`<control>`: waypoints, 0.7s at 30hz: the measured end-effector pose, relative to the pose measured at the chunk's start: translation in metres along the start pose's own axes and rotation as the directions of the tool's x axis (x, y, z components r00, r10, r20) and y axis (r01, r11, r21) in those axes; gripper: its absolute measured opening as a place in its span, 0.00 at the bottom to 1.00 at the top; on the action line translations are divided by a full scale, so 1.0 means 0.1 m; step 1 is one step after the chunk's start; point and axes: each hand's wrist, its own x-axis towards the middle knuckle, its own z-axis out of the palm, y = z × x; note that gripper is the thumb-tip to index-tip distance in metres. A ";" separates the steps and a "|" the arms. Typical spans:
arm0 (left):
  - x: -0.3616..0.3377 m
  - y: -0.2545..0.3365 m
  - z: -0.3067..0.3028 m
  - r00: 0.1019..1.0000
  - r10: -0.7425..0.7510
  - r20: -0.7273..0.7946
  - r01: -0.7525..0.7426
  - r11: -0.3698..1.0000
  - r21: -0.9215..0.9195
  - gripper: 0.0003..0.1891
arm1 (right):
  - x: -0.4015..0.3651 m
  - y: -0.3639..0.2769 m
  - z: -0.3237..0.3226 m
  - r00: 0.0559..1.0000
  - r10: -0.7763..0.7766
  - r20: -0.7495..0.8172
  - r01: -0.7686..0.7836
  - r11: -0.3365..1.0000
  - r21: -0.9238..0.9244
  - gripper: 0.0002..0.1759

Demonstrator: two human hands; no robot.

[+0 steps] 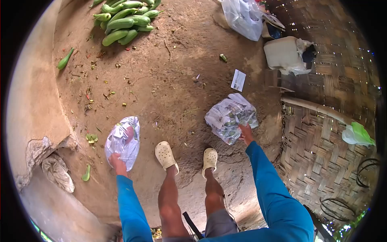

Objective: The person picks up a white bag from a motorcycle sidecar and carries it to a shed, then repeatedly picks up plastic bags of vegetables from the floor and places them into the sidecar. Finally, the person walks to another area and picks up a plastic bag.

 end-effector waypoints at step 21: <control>-1.28 1.10 -2.11 0.873 0.216 0.437 -0.303 0.943 0.138 0.14 | -3.72 1.86 -1.21 0.948 0.254 0.192 -0.315 0.668 0.674 0.10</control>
